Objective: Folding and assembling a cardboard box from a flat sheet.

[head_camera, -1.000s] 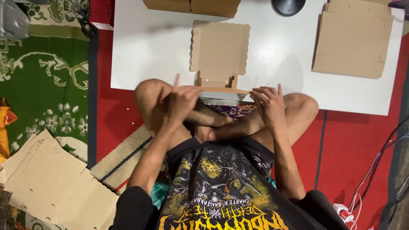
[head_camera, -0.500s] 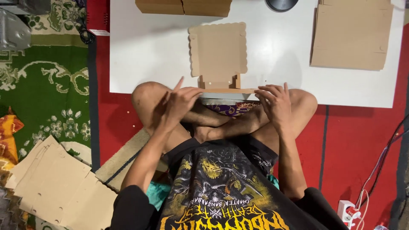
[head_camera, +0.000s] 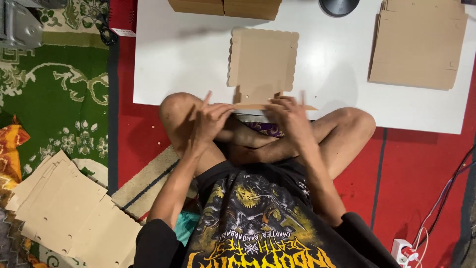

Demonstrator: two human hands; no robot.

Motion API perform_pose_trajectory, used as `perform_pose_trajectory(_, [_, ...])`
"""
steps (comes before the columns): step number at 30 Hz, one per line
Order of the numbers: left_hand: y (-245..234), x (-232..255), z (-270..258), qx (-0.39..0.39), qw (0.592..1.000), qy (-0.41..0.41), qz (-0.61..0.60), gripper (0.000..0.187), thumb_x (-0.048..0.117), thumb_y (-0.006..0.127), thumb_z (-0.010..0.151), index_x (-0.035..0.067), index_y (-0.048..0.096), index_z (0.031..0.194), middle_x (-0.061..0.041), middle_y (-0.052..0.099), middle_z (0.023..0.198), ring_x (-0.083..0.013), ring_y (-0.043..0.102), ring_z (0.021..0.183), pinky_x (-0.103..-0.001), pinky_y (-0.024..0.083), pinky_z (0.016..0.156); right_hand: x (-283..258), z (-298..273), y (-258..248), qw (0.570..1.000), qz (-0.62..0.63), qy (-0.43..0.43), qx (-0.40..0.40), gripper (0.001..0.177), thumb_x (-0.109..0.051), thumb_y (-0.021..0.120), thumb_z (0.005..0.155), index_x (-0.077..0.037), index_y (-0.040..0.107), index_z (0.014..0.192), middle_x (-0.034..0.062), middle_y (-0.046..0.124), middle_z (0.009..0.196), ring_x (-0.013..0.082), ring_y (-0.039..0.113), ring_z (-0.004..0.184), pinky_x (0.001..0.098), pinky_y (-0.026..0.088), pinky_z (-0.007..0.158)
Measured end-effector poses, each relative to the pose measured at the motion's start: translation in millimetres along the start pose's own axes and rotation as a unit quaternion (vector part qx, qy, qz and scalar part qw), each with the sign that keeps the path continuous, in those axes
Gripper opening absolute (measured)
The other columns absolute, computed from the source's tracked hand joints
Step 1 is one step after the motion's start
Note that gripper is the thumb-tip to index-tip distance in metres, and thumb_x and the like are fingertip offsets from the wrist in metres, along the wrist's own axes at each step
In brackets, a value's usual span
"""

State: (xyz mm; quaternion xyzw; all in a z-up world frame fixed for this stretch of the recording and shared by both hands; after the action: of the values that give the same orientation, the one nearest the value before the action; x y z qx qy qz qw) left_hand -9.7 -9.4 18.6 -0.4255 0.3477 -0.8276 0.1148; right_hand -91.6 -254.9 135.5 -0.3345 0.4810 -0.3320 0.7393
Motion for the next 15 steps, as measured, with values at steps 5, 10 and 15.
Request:
perform_pose_trajectory(5, [-14,-8,0,0.007,0.999,0.015,0.039,0.01,0.014,0.075,0.096,0.018,0.077,0.105,0.001,0.079,0.099,-0.0179,0.075,0.096,-0.056,0.014,0.123,83,-58,-5,0.994,-0.104,0.027,0.019,0.012,-0.025,0.07,0.103,-0.025,0.077,0.113,-0.0001,0.072,0.117,0.026,0.063,0.117,0.0627,0.029,0.118])
perform_pose_trajectory(10, [21,30,25,-0.011,0.998,0.036,0.059,0.009,0.008,0.075,0.094,0.013,0.078,0.101,-0.006,0.08,0.097,-0.0209,0.076,0.094,-0.059,0.01,0.124,74,-63,-1,0.995,-0.085,0.041,0.024,0.014,-0.021,0.067,0.103,-0.021,0.077,0.114,0.0028,0.073,0.115,0.0279,0.065,0.115,0.0632,0.034,0.116])
perform_pose_trajectory(15, [96,64,41,-0.052,0.994,0.097,0.024,0.008,0.012,0.076,0.09,0.017,0.079,0.096,-0.002,0.08,0.092,-0.0168,0.076,0.088,-0.062,0.012,0.125,52,-49,22,0.997,-0.053,0.04,0.037,0.015,-0.021,0.073,0.098,-0.02,0.078,0.112,0.0028,0.073,0.113,0.0264,0.064,0.117,0.0654,0.03,0.117])
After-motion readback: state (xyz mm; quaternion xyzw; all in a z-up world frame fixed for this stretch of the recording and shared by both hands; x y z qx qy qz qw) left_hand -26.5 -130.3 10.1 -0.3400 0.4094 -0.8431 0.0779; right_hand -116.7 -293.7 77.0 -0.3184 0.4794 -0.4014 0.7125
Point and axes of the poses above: each hand's wrist, its own z-axis towards the middle knuckle, its own y-axis out of the palm, x = y × z, the point moved 3 cm from there along z, towards the middle knuckle
